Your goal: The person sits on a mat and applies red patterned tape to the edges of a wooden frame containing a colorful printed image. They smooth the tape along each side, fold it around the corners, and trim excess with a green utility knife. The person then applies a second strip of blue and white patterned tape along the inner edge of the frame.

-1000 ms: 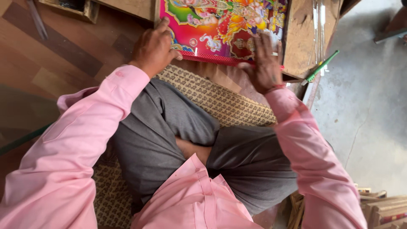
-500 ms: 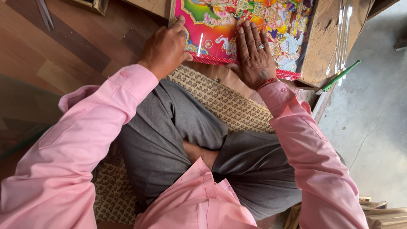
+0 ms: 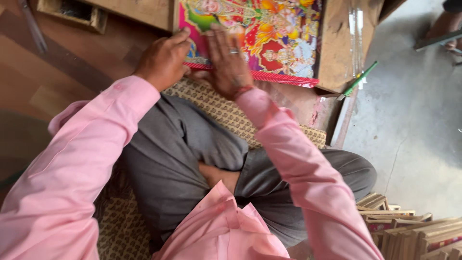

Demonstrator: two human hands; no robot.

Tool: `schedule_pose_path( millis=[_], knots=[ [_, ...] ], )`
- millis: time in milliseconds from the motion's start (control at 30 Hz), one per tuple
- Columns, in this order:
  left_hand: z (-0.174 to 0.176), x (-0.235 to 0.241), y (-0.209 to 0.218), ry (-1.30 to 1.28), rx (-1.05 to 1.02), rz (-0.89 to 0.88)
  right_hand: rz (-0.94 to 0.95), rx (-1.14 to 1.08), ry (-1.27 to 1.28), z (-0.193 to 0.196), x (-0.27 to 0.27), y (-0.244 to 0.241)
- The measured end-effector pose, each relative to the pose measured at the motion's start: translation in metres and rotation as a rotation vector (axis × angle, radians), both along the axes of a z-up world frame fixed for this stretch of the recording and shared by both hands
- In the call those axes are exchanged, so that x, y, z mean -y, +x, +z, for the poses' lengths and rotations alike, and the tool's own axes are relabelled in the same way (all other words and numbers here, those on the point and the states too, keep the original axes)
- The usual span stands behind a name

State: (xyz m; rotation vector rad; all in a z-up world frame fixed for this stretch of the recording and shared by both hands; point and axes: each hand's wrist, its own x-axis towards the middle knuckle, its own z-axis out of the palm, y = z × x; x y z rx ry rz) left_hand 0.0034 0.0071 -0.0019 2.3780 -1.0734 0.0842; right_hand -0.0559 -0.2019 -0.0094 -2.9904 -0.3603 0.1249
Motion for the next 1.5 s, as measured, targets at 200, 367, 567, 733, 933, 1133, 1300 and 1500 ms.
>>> schedule_pose_path(
  millis=[200,367,567,733,933,1133,1300,1500],
  knots=[
    [0.0,-0.001,0.005,0.068,-0.002,-0.019,0.086,0.049,-0.082,0.0,0.003,0.011],
    [0.003,-0.005,0.007,0.115,-0.032,-0.027,0.029,-0.155,-0.242,0.007,0.074,-0.004],
    [0.002,-0.011,0.014,0.112,-0.045,-0.069,-0.03,-0.126,-0.331,0.004,0.191,-0.042],
    [0.001,-0.015,0.022,0.144,-0.02,-0.097,0.011,-0.073,-0.213,0.014,0.256,-0.076],
    [-0.009,-0.014,0.023,0.02,-0.128,-0.032,0.0,-0.002,-0.097,0.017,0.262,-0.086],
    [-0.041,-0.005,0.027,-0.469,-0.207,0.219,-0.352,0.466,0.433,-0.011,0.19,-0.102],
    [-0.035,0.015,0.037,-0.678,-0.527,0.49,-0.876,0.489,1.667,-0.045,0.077,-0.128],
    [0.018,0.027,0.024,-0.63,-1.048,0.388,-0.941,0.018,2.684,-0.051,0.036,-0.111]
  ],
)
